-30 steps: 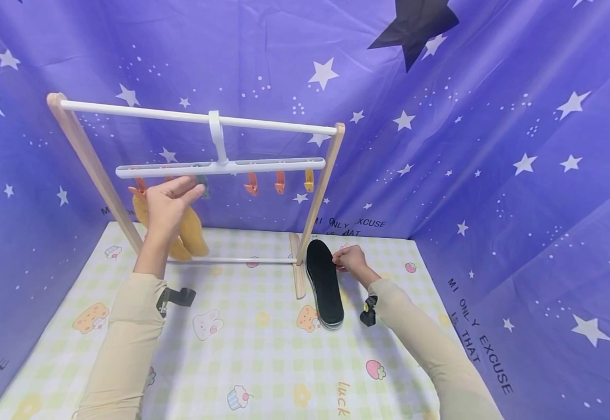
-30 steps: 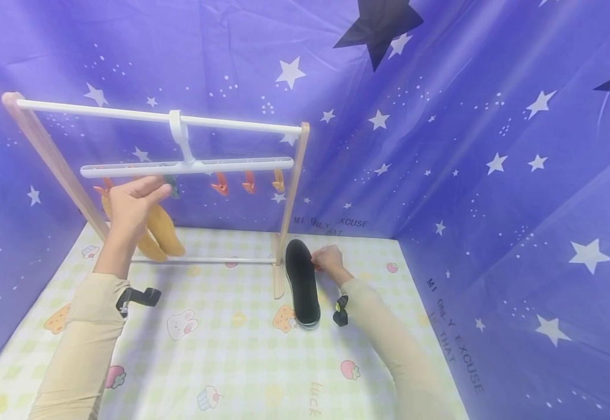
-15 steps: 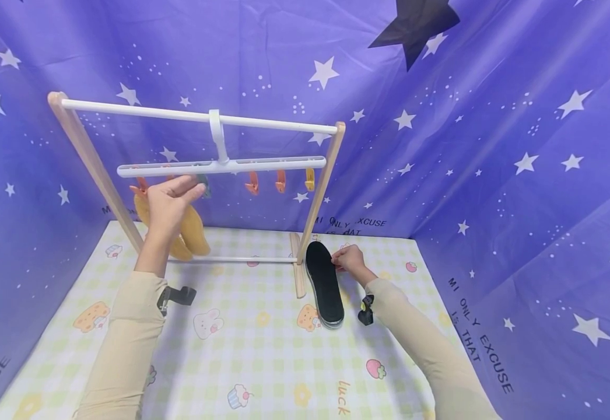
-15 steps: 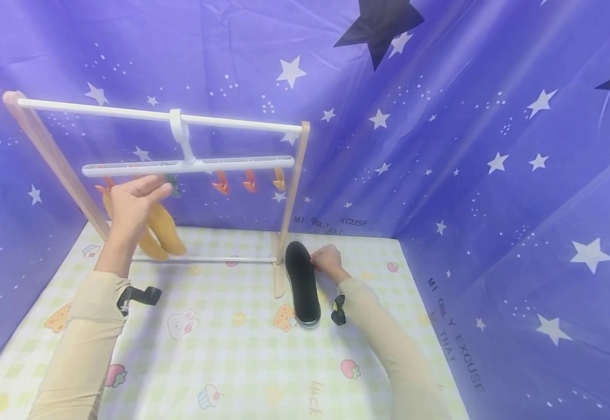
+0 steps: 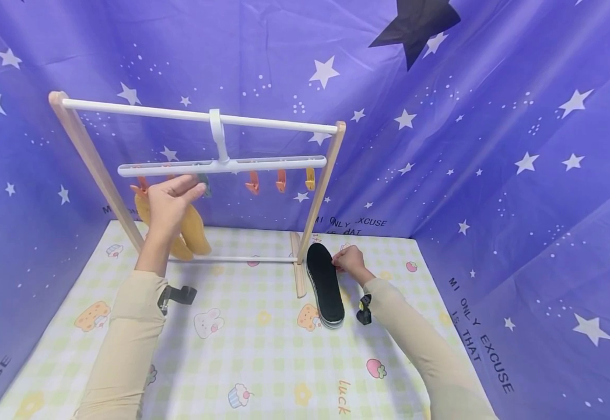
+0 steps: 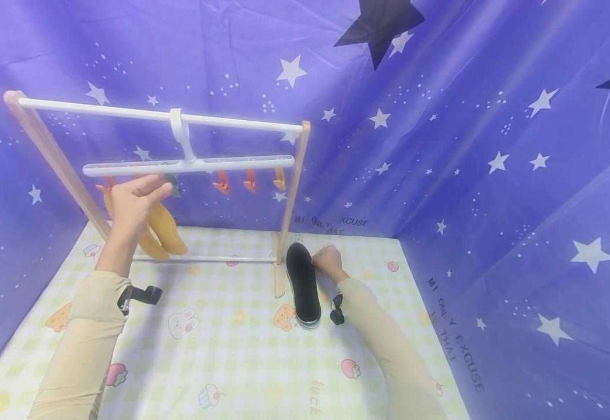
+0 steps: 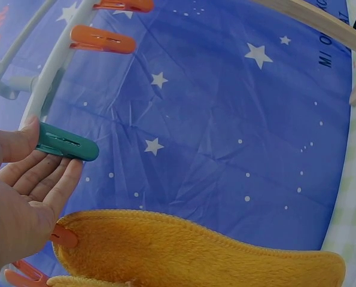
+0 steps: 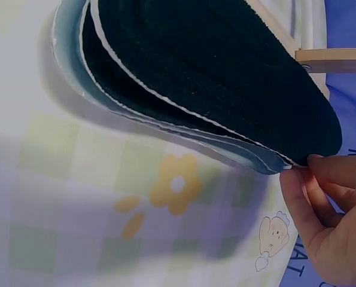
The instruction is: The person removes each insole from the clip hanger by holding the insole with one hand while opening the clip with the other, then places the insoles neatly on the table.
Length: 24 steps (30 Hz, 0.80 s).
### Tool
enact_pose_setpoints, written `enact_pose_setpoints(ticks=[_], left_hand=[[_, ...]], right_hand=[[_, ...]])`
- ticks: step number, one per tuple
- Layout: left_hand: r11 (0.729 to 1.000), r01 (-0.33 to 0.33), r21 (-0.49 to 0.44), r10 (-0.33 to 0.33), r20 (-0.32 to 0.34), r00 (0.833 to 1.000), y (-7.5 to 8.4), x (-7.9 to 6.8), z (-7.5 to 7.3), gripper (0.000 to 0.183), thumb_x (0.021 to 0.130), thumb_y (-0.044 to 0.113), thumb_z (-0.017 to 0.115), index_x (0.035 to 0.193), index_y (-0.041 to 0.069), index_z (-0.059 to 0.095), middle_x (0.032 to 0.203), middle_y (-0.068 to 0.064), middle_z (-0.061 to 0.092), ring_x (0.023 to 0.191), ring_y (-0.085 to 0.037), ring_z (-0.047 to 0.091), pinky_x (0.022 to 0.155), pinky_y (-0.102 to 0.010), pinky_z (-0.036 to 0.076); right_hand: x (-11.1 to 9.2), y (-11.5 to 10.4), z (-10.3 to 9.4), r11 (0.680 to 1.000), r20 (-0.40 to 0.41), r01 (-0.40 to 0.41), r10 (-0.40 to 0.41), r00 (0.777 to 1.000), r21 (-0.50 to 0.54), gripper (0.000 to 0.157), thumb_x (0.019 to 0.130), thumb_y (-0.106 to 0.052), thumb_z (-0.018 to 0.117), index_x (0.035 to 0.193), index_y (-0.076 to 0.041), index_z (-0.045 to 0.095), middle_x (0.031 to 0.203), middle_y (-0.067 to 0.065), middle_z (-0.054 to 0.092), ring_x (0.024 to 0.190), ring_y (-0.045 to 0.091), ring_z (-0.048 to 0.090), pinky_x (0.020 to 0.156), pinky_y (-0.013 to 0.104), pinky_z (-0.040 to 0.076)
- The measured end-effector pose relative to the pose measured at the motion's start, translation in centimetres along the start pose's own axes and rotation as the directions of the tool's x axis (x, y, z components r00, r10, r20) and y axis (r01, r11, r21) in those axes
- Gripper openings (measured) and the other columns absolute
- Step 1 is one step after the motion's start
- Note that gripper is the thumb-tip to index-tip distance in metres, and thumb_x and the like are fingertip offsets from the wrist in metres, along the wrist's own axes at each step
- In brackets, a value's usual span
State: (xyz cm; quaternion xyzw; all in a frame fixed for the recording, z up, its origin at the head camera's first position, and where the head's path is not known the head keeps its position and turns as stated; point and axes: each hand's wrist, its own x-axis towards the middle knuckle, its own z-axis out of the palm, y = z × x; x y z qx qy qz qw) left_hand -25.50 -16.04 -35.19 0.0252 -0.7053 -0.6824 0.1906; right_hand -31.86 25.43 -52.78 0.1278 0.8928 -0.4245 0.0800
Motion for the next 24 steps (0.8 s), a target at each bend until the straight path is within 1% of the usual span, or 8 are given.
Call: enact_pose_setpoints(ticks=[2, 3, 6, 11, 16, 18, 20, 24], left_hand=[[1.000, -0.001, 0.004, 0.001, -0.001, 1.000, 0.0, 0.0, 0.0, 0.038, 0.090, 0.005, 0.077, 0.124, -0.008, 0.067, 0.122, -0.019, 0.066, 0.093, 0.009, 0.070, 0.098, -0.017, 0.054], [1.000, -0.002, 0.001, 0.002, -0.001, 1.000, 0.0, 0.0, 0.0, 0.038, 0.090, 0.004, 0.077, 0.124, -0.008, 0.067, 0.122, -0.019, 0.066, 0.093, 0.009, 0.070, 0.098, -0.017, 0.054], [1.000, -0.006, -0.019, 0.006, 0.001, 1.000, 0.0, 0.0, 0.0, 0.038, 0.090, 0.003, 0.076, 0.124, -0.010, 0.066, 0.120, -0.017, 0.067, 0.089, 0.010, 0.070, 0.096, -0.016, 0.055], [0.999, -0.014, -0.038, 0.014, 0.004, 1.000, -0.1, 0.1, 0.1, 0.037, 0.090, 0.001, 0.075, 0.124, -0.011, 0.066, 0.117, -0.016, 0.068, 0.083, 0.012, 0.070, 0.093, -0.014, 0.055], [1.000, -0.011, -0.002, 0.011, -0.003, 1.000, 0.0, 0.0, 0.1, 0.037, 0.090, 0.004, 0.076, 0.124, -0.009, 0.067, 0.122, -0.020, 0.066, 0.090, 0.010, 0.070, 0.097, -0.017, 0.054], [1.000, -0.007, 0.007, 0.007, -0.005, 1.000, 0.0, 0.0, 0.2, 0.037, 0.090, 0.005, 0.076, 0.124, -0.008, 0.067, 0.123, -0.021, 0.065, 0.094, 0.008, 0.070, 0.099, -0.018, 0.054], [1.000, -0.005, 0.010, 0.005, -0.005, 1.000, 0.0, 0.0, 0.2, 0.037, 0.090, 0.005, 0.076, 0.124, -0.008, 0.067, 0.124, -0.022, 0.065, 0.096, 0.007, 0.071, 0.099, -0.018, 0.054], [1.000, -0.004, 0.012, 0.004, -0.002, 1.000, -0.1, 0.0, 0.1, 0.037, 0.091, 0.006, 0.076, 0.124, -0.007, 0.068, 0.124, -0.021, 0.065, 0.096, 0.007, 0.071, 0.099, -0.018, 0.054]], right_hand=[[0.3, 0.1, 0.0, 1.000, 0.003, -0.016, 0.016, 1.000, -0.018, 0.006, 0.080, 0.010, 0.072, 0.077, 0.007, 0.077, 0.078, 0.022, 0.076, 0.060, 0.026, 0.074, 0.062, 0.037, 0.065], [0.5, 0.3, 0.1, 1.000, 0.003, -0.003, 0.003, 1.000, -0.024, 0.008, 0.078, 0.010, 0.073, 0.074, 0.005, 0.076, 0.073, 0.020, 0.075, 0.056, 0.023, 0.072, 0.057, 0.035, 0.064], [0.9, 0.6, 0.2, 0.998, 0.001, -0.003, 0.003, 1.000, -0.069, 0.009, 0.078, 0.009, 0.073, 0.072, 0.003, 0.077, 0.068, 0.015, 0.075, 0.051, 0.018, 0.069, 0.053, 0.032, 0.062], [0.5, 0.6, 0.2, 0.993, -0.031, 0.014, -0.018, 0.999, -0.119, 0.007, 0.079, 0.005, 0.072, 0.078, 0.004, 0.079, 0.070, 0.015, 0.076, 0.051, 0.016, 0.068, 0.054, 0.029, 0.061], [-0.4, 0.5, 0.3, 0.980, -0.063, 0.066, -0.079, 0.995, -0.186, 0.007, 0.079, 0.001, 0.072, 0.078, 0.003, 0.079, 0.067, 0.012, 0.075, 0.047, 0.008, 0.062, 0.047, 0.018, 0.051], [-0.6, 0.4, 0.2, 0.976, -0.069, 0.081, -0.097, 0.993, -0.200, 0.007, 0.078, 0.000, 0.073, 0.078, 0.003, 0.079, 0.066, 0.012, 0.075, 0.045, 0.006, 0.060, 0.046, 0.016, 0.049], [-0.7, 0.4, 0.2, 0.978, -0.068, 0.086, -0.101, 0.993, -0.192, 0.006, 0.077, 0.000, 0.074, 0.078, 0.004, 0.079, 0.066, 0.012, 0.075, 0.045, 0.006, 0.059, 0.046, 0.017, 0.049], [-0.7, 0.4, 0.3, 0.988, -0.058, 0.073, -0.082, 0.995, -0.138, 0.005, 0.076, 0.003, 0.074, 0.077, 0.006, 0.078, 0.068, 0.014, 0.075, 0.045, 0.007, 0.059, 0.048, 0.022, 0.055]])
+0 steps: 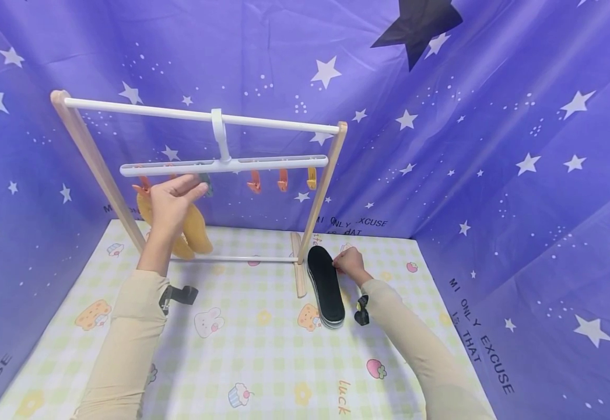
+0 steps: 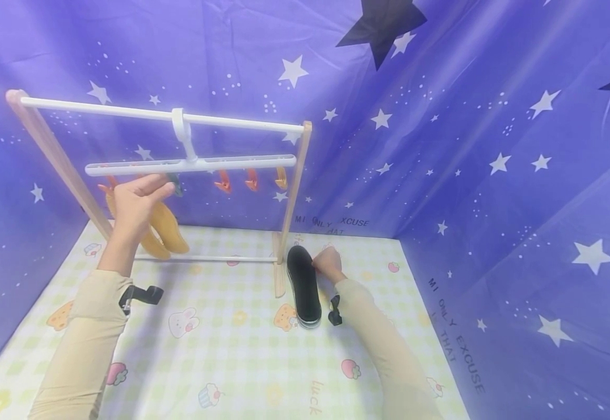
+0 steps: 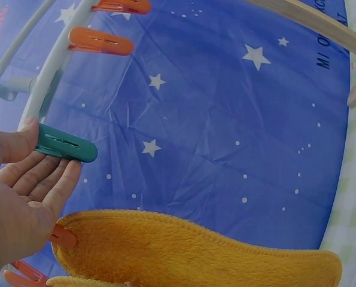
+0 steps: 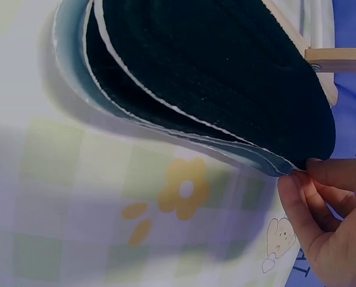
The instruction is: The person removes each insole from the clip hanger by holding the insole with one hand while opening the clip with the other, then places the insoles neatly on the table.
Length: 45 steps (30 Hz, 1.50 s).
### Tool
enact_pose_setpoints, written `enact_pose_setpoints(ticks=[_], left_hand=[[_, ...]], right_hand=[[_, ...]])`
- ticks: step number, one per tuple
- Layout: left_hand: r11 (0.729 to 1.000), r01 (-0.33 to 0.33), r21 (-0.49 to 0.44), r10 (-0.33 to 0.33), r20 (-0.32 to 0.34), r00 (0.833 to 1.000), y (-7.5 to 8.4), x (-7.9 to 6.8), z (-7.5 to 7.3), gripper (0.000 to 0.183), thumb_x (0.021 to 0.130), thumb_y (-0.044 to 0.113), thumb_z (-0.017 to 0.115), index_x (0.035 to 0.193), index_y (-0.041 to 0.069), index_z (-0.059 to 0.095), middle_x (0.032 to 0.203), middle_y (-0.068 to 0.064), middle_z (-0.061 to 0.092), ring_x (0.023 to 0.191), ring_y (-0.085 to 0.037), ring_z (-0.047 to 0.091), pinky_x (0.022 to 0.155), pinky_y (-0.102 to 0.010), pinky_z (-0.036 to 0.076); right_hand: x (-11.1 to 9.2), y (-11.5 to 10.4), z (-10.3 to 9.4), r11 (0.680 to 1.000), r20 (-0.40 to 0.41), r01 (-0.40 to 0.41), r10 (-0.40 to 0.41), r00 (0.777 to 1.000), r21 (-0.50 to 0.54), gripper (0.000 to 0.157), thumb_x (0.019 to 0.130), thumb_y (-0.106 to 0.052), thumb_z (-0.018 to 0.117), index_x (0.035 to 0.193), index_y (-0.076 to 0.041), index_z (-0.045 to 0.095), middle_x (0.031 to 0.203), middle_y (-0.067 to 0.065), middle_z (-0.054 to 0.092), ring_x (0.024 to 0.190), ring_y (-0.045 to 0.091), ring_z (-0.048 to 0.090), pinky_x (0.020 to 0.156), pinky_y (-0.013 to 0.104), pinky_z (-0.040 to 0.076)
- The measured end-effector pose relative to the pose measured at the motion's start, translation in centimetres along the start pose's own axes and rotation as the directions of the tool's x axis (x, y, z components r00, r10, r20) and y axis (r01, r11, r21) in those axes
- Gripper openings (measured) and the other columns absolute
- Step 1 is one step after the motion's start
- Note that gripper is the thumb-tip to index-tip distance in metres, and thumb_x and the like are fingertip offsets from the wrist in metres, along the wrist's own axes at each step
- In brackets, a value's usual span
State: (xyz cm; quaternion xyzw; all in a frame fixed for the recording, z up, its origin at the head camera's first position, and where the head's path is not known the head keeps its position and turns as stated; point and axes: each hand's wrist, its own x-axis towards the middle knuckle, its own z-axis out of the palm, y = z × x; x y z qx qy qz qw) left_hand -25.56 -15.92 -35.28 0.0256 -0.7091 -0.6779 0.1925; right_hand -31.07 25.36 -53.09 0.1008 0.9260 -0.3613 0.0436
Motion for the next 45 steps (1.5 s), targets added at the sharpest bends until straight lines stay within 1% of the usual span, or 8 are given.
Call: enact_pose_setpoints(ticks=[8, 13, 18, 23, 28, 30, 36, 45], left_hand=[[1.000, -0.002, 0.002, 0.002, 0.013, 1.000, -0.1, -0.1, -0.1, 0.039, 0.092, 0.007, 0.075, 0.127, -0.007, 0.066, 0.127, -0.024, 0.064, 0.094, 0.010, 0.070, 0.099, -0.017, 0.054], [1.000, -0.006, 0.010, 0.006, 0.012, 1.000, -0.1, -0.1, -0.1, 0.039, 0.092, 0.008, 0.075, 0.126, -0.007, 0.067, 0.127, -0.024, 0.064, 0.094, 0.010, 0.070, 0.098, -0.016, 0.054], [1.000, -0.008, 0.013, 0.007, 0.012, 1.000, -0.1, -0.2, -0.1, 0.038, 0.092, 0.009, 0.075, 0.127, -0.006, 0.067, 0.127, -0.024, 0.064, 0.096, 0.009, 0.070, 0.098, -0.016, 0.054], [1.000, -0.010, 0.003, 0.010, 0.013, 1.000, 0.0, -0.2, -0.1, 0.038, 0.092, 0.008, 0.075, 0.127, -0.007, 0.067, 0.127, -0.024, 0.064, 0.094, 0.010, 0.070, 0.098, -0.017, 0.054], [1.000, -0.009, 0.009, 0.009, 0.010, 1.000, 0.0, -0.2, 0.0, 0.038, 0.092, 0.009, 0.076, 0.126, -0.006, 0.067, 0.128, -0.024, 0.064, 0.100, 0.004, 0.071, 0.100, -0.019, 0.054], [1.000, -0.007, 0.014, 0.007, 0.011, 1.000, 0.0, -0.2, 0.0, 0.038, 0.092, 0.010, 0.076, 0.126, -0.005, 0.068, 0.128, -0.023, 0.065, 0.104, 0.002, 0.071, 0.101, -0.021, 0.054], [1.000, -0.008, 0.013, 0.008, 0.013, 1.000, -0.1, -0.1, 0.1, 0.038, 0.092, 0.010, 0.076, 0.126, -0.005, 0.068, 0.128, -0.023, 0.065, 0.103, 0.003, 0.071, 0.102, -0.022, 0.054], [1.000, 0.005, 0.011, -0.005, 0.031, 1.000, -0.2, -0.3, -0.1, 0.040, 0.093, 0.013, 0.076, 0.128, -0.003, 0.067, 0.131, -0.022, 0.065, 0.112, -0.004, 0.070, 0.105, -0.023, 0.052]], right_hand=[[-0.2, 0.0, 0.0, 1.000, 0.004, -0.015, 0.015, 1.000, 0.010, 0.006, 0.077, 0.004, 0.074, 0.080, 0.007, 0.078, 0.073, 0.017, 0.076, 0.052, 0.014, 0.067, 0.051, 0.026, 0.058], [-0.2, -0.1, 0.0, 0.999, 0.008, -0.026, 0.026, 1.000, 0.018, 0.007, 0.079, 0.004, 0.073, 0.082, 0.007, 0.078, 0.076, 0.017, 0.077, 0.056, 0.016, 0.069, 0.056, 0.031, 0.063], [-0.2, -0.1, 0.1, 0.999, 0.004, -0.028, 0.028, 1.000, 0.015, 0.009, 0.078, 0.005, 0.072, 0.084, 0.008, 0.078, 0.077, 0.018, 0.077, 0.059, 0.020, 0.072, 0.058, 0.032, 0.063], [0.1, 0.2, 0.3, 0.999, -0.001, -0.036, 0.036, 0.999, 0.018, 0.009, 0.077, 0.005, 0.072, 0.084, 0.009, 0.077, 0.075, 0.018, 0.076, 0.054, 0.017, 0.069, 0.053, 0.029, 0.061], [0.2, 0.4, 0.4, 0.998, -0.001, -0.051, 0.051, 0.999, 0.041, 0.010, 0.077, 0.005, 0.072, 0.085, 0.010, 0.077, 0.079, 0.021, 0.077, 0.049, 0.011, 0.064, 0.052, 0.028, 0.060], [0.3, 0.5, 0.4, 0.997, 0.002, -0.057, 0.057, 0.998, 0.050, 0.010, 0.077, 0.005, 0.073, 0.085, 0.010, 0.077, 0.079, 0.021, 0.077, 0.049, 0.011, 0.064, 0.052, 0.029, 0.061], [0.6, 0.9, 0.5, 0.997, -0.001, -0.067, 0.067, 0.998, 0.048, 0.010, 0.077, 0.005, 0.070, 0.083, 0.009, 0.077, 0.074, 0.020, 0.076, 0.050, 0.014, 0.067, 0.052, 0.028, 0.060], [0.5, 0.9, 0.5, 0.997, 0.008, -0.055, 0.055, 0.998, 0.050, 0.011, 0.075, 0.004, 0.072, 0.083, 0.009, 0.077, 0.071, 0.018, 0.075, 0.050, 0.015, 0.068, 0.052, 0.029, 0.061]])
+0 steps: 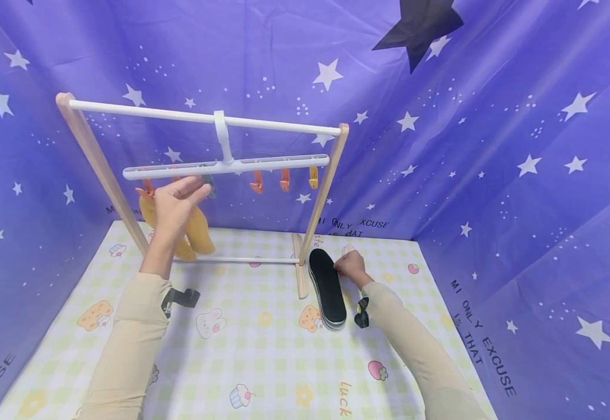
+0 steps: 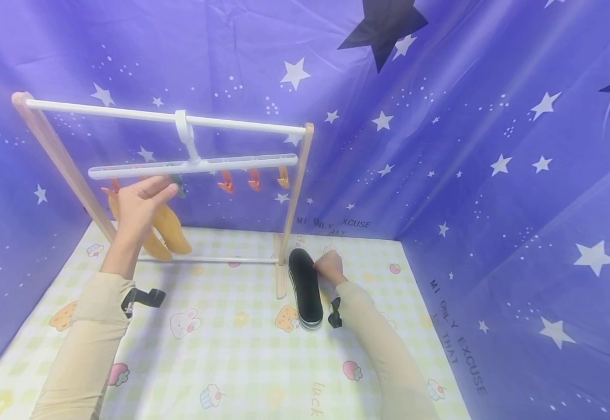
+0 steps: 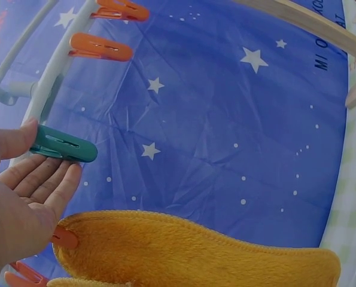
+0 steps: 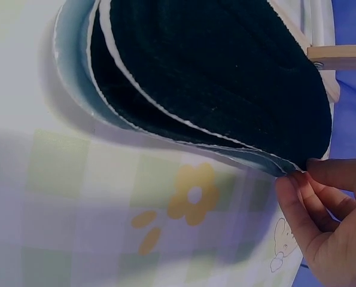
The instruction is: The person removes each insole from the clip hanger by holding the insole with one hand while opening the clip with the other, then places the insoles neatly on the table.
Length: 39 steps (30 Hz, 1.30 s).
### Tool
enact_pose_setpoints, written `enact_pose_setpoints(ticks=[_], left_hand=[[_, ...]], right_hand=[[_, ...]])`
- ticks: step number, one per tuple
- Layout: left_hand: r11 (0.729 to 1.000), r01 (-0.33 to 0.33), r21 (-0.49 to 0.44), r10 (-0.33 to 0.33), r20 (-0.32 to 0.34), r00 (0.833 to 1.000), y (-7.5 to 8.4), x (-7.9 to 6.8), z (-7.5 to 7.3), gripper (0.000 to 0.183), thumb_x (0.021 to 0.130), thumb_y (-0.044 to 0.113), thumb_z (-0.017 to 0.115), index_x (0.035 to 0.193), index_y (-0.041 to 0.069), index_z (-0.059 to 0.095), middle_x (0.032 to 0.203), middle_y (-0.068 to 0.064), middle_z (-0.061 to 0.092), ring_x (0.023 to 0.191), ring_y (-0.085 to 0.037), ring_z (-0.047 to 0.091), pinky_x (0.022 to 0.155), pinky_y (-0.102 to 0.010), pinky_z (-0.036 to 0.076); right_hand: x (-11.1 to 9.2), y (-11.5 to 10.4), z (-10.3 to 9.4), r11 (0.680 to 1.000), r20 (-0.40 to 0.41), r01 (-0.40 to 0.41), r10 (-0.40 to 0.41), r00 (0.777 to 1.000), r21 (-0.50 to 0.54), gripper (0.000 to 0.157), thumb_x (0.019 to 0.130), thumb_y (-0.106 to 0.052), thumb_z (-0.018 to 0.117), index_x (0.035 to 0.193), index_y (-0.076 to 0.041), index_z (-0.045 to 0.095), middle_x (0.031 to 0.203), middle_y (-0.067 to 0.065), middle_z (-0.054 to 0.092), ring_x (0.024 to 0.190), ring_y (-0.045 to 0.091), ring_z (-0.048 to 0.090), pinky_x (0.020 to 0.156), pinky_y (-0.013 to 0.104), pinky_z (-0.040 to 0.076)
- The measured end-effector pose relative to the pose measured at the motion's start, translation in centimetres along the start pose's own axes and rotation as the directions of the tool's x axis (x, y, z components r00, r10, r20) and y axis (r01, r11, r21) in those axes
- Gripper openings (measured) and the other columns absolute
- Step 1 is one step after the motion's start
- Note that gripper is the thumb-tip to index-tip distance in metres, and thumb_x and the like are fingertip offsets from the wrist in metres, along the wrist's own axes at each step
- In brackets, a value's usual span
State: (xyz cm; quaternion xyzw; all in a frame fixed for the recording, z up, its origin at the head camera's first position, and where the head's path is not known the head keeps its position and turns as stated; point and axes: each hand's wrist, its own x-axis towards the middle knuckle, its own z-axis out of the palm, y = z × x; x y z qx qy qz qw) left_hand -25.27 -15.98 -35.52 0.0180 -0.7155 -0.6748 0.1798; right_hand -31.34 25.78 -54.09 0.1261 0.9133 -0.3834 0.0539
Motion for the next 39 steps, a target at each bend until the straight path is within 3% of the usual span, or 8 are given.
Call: enact_pose_setpoints(ticks=[9, 14, 20, 23, 26, 32, 36, 39], left_hand=[[1.000, -0.006, -0.023, 0.007, 0.024, 1.000, 0.0, -0.3, 0.0, 0.041, 0.094, 0.011, 0.074, 0.131, -0.004, 0.065, 0.134, -0.023, 0.062, 0.107, 0.001, 0.069, 0.102, -0.018, 0.053], [1.000, -0.009, -0.016, 0.010, 0.046, 0.999, 0.2, -0.5, -0.1, 0.043, 0.095, 0.013, 0.073, 0.133, -0.004, 0.063, 0.136, -0.023, 0.062, 0.112, -0.002, 0.069, 0.102, -0.017, 0.052], [1.000, -0.020, -0.021, 0.021, 0.064, 0.998, 0.1, -0.7, -0.3, 0.043, 0.096, 0.011, 0.071, 0.134, -0.006, 0.061, 0.136, -0.024, 0.061, 0.101, 0.008, 0.068, 0.100, -0.016, 0.052], [0.999, -0.046, -0.028, 0.048, 0.064, 0.997, 0.0, -0.8, -0.3, 0.041, 0.096, 0.010, 0.071, 0.133, -0.006, 0.062, 0.133, -0.025, 0.061, 0.096, 0.012, 0.067, 0.098, -0.014, 0.053], [0.997, -0.077, -0.014, 0.077, 0.062, 0.995, -0.1, -0.8, -0.5, 0.040, 0.096, 0.011, 0.072, 0.132, -0.005, 0.063, 0.132, -0.025, 0.062, 0.095, 0.013, 0.067, 0.095, -0.012, 0.053], [0.992, -0.125, 0.015, 0.124, 0.030, 0.992, -0.3, -1.0, -1.0, 0.037, 0.096, 0.014, 0.072, 0.128, -0.003, 0.067, 0.124, -0.017, 0.069, 0.092, 0.013, 0.068, 0.091, -0.011, 0.055], [0.989, -0.150, 0.007, 0.150, -0.095, 0.984, -0.5, -1.3, -1.2, 0.032, 0.093, 0.016, 0.076, 0.116, -0.005, 0.072, 0.099, 0.012, 0.079, 0.084, 0.010, 0.070, 0.085, -0.010, 0.056], [0.987, -0.157, 0.020, 0.158, -0.234, 0.959, -0.6, -1.6, -1.5, 0.029, 0.090, 0.018, 0.080, 0.107, -0.005, 0.076, 0.078, 0.030, 0.072, 0.077, 0.008, 0.070, 0.079, -0.009, 0.056]], right_hand=[[-0.3, -0.2, -0.5, 0.997, -0.010, -0.017, 0.018, 1.000, 0.081, 0.012, 0.074, 0.007, 0.068, 0.081, 0.010, 0.077, 0.063, 0.013, 0.073, 0.049, 0.013, 0.066, 0.059, 0.036, 0.064], [-0.6, -1.1, -1.2, 0.994, -0.007, -0.015, 0.016, 1.000, 0.105, 0.013, 0.078, 0.005, 0.069, 0.086, 0.012, 0.076, 0.073, 0.020, 0.075, 0.051, 0.016, 0.069, 0.058, 0.033, 0.064], [-0.6, -2.5, -2.2, 0.978, -0.003, 0.033, -0.033, 0.999, 0.207, 0.013, 0.086, 0.000, 0.067, 0.085, 0.008, 0.076, 0.076, 0.018, 0.076, 0.063, 0.021, 0.074, 0.065, 0.034, 0.065], [-1.1, -3.8, -2.8, 0.955, -0.021, 0.068, -0.065, 0.998, 0.287, 0.014, 0.090, -0.004, 0.068, 0.092, 0.007, 0.076, 0.081, 0.018, 0.077, 0.074, 0.027, 0.076, 0.068, 0.035, 0.065], [-1.5, -5.3, -3.5, 0.923, -0.058, 0.094, -0.078, 0.995, 0.374, 0.021, 0.094, -0.007, 0.068, 0.105, 0.010, 0.074, 0.086, 0.017, 0.077, 0.075, 0.023, 0.075, 0.068, 0.031, 0.065], [-2.3, -8.7, -4.9, 0.802, -0.105, 0.159, -0.120, 0.987, 0.576, 0.030, 0.096, -0.004, 0.068, 0.118, 0.015, 0.067, 0.078, 0.003, 0.075, 0.062, 0.004, 0.068, 0.067, 0.024, 0.064], [-3.2, -10.9, -5.6, 0.712, -0.164, 0.217, -0.144, 0.976, 0.668, 0.032, 0.096, -0.007, 0.070, 0.118, 0.015, 0.067, 0.076, 0.000, 0.074, 0.064, 0.007, 0.070, 0.069, 0.025, 0.064], [-4.0, -12.3, -5.8, 0.636, -0.241, 0.301, -0.183, 0.953, 0.711, 0.032, 0.096, -0.008, 0.071, 0.116, 0.016, 0.066, 0.073, -0.003, 0.073, 0.065, 0.007, 0.071, 0.066, 0.022, 0.063]])
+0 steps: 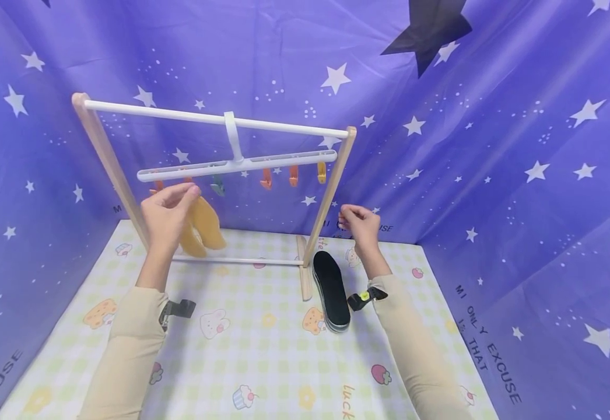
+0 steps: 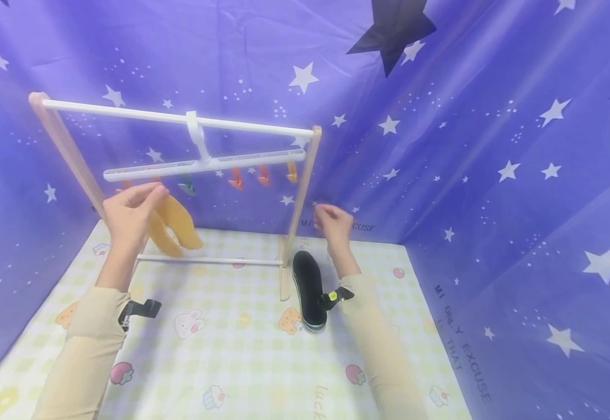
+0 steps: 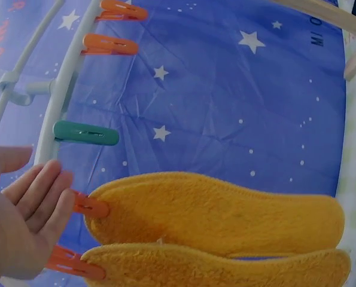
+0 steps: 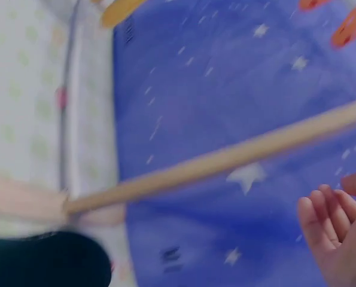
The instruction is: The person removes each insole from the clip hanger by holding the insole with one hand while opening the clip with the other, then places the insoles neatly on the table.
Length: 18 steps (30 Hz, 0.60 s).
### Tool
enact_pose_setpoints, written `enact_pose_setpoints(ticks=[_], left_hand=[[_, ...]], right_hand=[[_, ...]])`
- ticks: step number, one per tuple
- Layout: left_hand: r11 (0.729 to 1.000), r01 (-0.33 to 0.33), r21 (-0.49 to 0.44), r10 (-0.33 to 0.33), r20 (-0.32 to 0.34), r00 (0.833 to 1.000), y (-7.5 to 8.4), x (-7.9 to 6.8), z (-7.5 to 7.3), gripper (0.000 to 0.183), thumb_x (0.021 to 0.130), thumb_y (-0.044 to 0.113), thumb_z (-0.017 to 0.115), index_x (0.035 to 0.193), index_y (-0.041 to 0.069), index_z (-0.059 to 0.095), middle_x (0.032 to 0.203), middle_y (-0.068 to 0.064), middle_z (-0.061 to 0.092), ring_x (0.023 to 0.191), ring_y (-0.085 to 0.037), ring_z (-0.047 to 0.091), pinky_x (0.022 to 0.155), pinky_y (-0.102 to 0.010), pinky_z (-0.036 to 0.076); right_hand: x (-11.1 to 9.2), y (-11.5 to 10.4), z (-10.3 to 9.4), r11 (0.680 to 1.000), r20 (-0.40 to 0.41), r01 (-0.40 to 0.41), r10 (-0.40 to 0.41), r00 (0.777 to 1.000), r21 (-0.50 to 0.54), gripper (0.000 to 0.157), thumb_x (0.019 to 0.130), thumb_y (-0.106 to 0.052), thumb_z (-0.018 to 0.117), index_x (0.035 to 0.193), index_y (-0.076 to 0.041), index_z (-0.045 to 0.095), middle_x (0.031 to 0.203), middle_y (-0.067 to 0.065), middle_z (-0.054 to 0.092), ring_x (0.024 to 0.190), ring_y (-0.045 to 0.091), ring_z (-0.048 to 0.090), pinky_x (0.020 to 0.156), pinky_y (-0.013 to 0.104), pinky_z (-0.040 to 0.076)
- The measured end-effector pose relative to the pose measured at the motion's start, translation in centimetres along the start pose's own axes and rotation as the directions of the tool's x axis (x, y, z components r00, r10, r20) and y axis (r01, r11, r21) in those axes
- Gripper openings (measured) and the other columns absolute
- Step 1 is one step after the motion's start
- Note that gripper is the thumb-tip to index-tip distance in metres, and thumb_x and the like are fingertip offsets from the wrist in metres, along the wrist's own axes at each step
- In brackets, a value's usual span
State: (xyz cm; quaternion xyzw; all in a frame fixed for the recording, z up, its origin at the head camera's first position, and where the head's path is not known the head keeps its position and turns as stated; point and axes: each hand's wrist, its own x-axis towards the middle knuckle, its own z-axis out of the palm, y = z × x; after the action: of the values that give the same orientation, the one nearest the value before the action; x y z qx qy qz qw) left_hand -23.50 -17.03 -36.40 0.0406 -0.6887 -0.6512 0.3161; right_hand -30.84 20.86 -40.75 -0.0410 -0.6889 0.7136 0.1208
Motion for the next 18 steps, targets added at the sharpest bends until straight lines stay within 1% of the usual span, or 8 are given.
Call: enact_pose_setpoints(ticks=[2, 4, 8, 9, 11, 13, 15, 18], left_hand=[[1.000, -0.009, 0.011, 0.010, -0.087, 0.996, 0.0, -0.1, -0.2, 0.027, 0.089, 0.018, 0.080, 0.104, -0.005, 0.077, 0.072, 0.033, 0.068, 0.073, 0.007, 0.069, 0.075, -0.009, 0.055], [0.999, -0.012, 0.036, 0.017, -0.159, 0.987, 0.1, -0.2, -0.4, 0.026, 0.089, 0.019, 0.080, 0.103, -0.003, 0.078, 0.072, 0.034, 0.067, 0.072, 0.007, 0.068, 0.073, -0.009, 0.054], [0.994, -0.027, 0.102, 0.048, -0.216, 0.975, 0.1, -0.4, -0.7, 0.024, 0.091, 0.018, 0.078, 0.105, -0.001, 0.078, 0.089, 0.004, 0.080, 0.074, 0.011, 0.064, 0.075, -0.009, 0.054], [0.992, -0.028, 0.121, 0.053, -0.210, 0.976, 0.1, -0.4, -0.7, 0.024, 0.092, 0.018, 0.078, 0.107, -0.001, 0.077, 0.095, -0.004, 0.080, 0.076, 0.013, 0.064, 0.078, -0.010, 0.054], [0.989, -0.028, 0.147, 0.055, -0.185, 0.981, 0.0, -0.4, -0.8, 0.025, 0.093, 0.016, 0.076, 0.110, -0.003, 0.076, 0.108, -0.020, 0.077, 0.080, 0.013, 0.062, 0.084, -0.012, 0.056], [0.983, -0.011, 0.181, 0.040, -0.153, 0.987, 0.0, -0.2, -0.9, 0.027, 0.094, 0.015, 0.075, 0.113, -0.003, 0.075, 0.113, -0.020, 0.076, 0.084, 0.011, 0.063, 0.089, -0.015, 0.057], [0.978, 0.012, 0.206, 0.012, -0.114, 0.993, 0.0, -0.1, -0.9, 0.029, 0.094, 0.016, 0.074, 0.116, -0.004, 0.073, 0.116, -0.020, 0.075, 0.092, 0.001, 0.069, 0.094, -0.020, 0.057], [0.970, 0.041, 0.239, -0.031, -0.047, 0.998, 0.2, 0.2, -1.0, 0.033, 0.096, 0.018, 0.072, 0.120, -0.004, 0.071, 0.121, -0.020, 0.073, 0.108, -0.019, 0.074, 0.100, -0.027, 0.057]], right_hand=[[-0.5, -0.7, 0.7, 0.995, -0.020, 0.085, -0.084, 0.996, 0.055, 0.032, 0.096, -0.008, 0.071, 0.114, 0.017, 0.066, 0.072, -0.005, 0.073, 0.064, 0.005, 0.071, 0.065, 0.020, 0.062], [-1.2, -1.3, 1.5, 0.976, -0.041, 0.204, -0.201, 0.979, 0.080, 0.032, 0.096, -0.010, 0.072, 0.110, 0.017, 0.067, 0.073, -0.006, 0.074, 0.065, 0.004, 0.071, 0.065, 0.020, 0.062], [-2.9, -2.1, 3.3, 0.910, -0.070, 0.405, -0.400, 0.914, 0.086, 0.027, 0.097, -0.011, 0.070, 0.100, 0.016, 0.070, 0.074, -0.003, 0.075, 0.066, 0.009, 0.071, 0.065, 0.023, 0.063], [-3.4, -2.1, 3.7, 0.895, -0.068, 0.439, -0.435, 0.898, 0.077, 0.027, 0.097, -0.010, 0.070, 0.098, 0.017, 0.070, 0.074, -0.004, 0.075, 0.066, 0.009, 0.071, 0.066, 0.023, 0.063], [-4.1, -2.1, 4.7, 0.880, -0.052, 0.468, -0.465, 0.884, 0.083, 0.023, 0.098, -0.005, 0.067, 0.096, 0.018, 0.070, 0.074, -0.004, 0.074, 0.066, 0.010, 0.071, 0.066, 0.023, 0.062], [-4.8, -1.8, 5.7, 0.882, -0.015, 0.462, -0.462, 0.887, 0.091, 0.021, 0.098, -0.002, 0.065, 0.096, 0.019, 0.069, 0.074, -0.004, 0.074, 0.066, 0.008, 0.071, 0.068, 0.023, 0.063], [-5.3, -1.4, 6.7, 0.890, 0.036, 0.444, -0.449, 0.893, 0.102, 0.020, 0.098, 0.001, 0.063, 0.096, 0.020, 0.069, 0.075, 0.002, 0.075, 0.067, 0.005, 0.070, 0.070, 0.024, 0.063], [-6.2, -1.4, 8.1, 0.904, 0.115, 0.416, -0.425, 0.898, 0.098, 0.019, 0.098, 0.004, 0.060, 0.098, 0.021, 0.068, 0.079, 0.024, 0.074, 0.069, 0.002, 0.070, 0.071, 0.027, 0.064]])
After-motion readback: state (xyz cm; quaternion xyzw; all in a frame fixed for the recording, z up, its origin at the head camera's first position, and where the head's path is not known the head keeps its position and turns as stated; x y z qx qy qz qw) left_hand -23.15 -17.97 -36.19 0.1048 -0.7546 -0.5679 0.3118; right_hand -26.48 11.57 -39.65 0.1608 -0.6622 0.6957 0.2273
